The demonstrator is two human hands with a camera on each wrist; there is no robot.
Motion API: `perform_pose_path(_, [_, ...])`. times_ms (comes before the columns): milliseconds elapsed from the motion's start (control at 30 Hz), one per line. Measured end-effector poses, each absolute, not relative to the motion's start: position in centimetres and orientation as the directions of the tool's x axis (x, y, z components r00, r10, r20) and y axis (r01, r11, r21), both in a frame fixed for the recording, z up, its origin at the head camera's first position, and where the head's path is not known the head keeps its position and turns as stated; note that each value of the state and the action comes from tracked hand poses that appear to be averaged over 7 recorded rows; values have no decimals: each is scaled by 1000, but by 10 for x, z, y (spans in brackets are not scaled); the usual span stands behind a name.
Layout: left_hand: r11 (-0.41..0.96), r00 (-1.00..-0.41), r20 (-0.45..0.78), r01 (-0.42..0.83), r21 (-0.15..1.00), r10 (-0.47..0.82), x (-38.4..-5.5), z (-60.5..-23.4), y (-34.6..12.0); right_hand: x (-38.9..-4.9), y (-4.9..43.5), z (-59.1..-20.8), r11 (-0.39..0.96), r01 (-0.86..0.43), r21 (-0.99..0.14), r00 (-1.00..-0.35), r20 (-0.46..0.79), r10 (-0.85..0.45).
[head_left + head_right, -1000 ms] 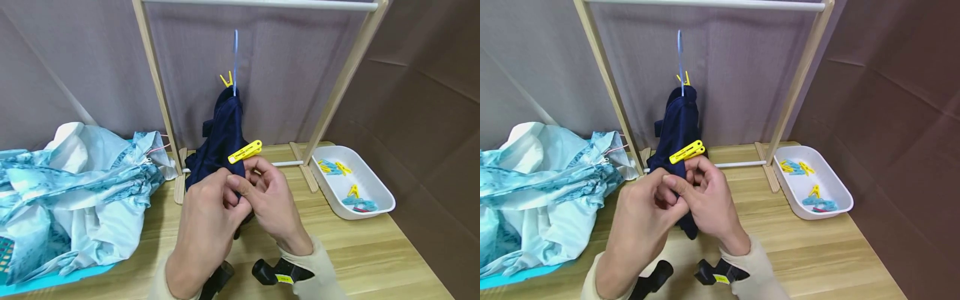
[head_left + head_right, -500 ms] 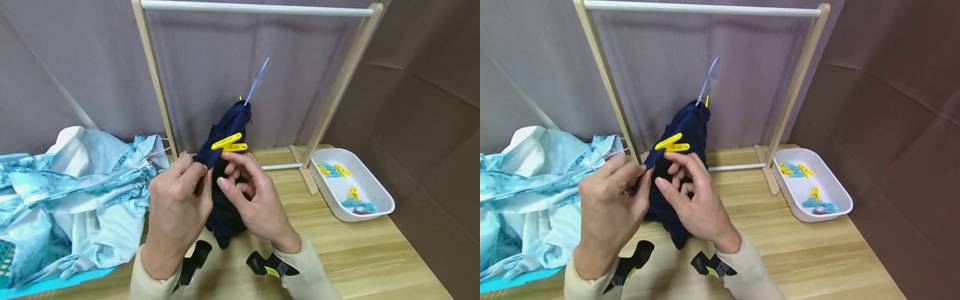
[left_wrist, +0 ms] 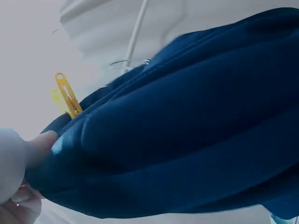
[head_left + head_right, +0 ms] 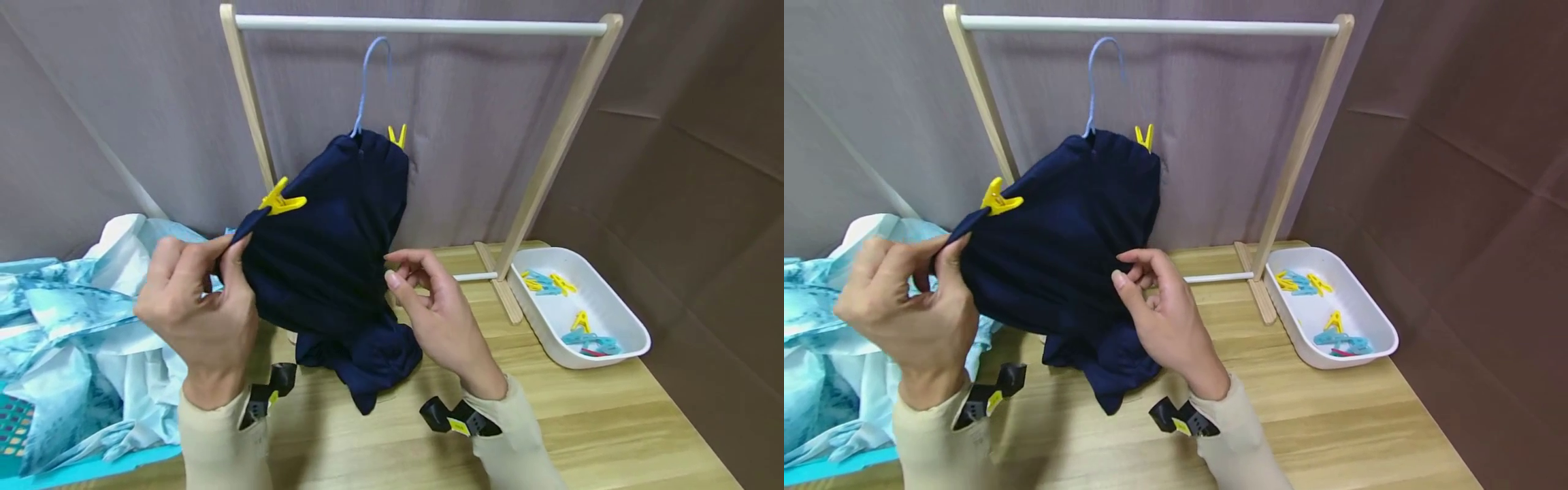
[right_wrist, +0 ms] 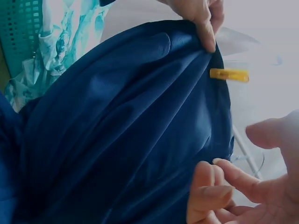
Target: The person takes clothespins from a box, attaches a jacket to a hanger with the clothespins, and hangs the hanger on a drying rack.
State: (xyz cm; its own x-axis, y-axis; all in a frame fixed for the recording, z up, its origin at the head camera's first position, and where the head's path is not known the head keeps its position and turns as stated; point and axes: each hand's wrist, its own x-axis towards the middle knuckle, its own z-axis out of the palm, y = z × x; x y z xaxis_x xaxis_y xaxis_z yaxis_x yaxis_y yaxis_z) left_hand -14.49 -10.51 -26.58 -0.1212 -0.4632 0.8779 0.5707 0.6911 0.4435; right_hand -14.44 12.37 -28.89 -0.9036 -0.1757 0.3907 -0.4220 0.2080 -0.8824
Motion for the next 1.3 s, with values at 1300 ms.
perform_pose_path(1300, [574, -339, 650, 305, 760, -680, -177, -280, -136, -197, 147, -359, 700, -266, -663, -843, -193, -502])
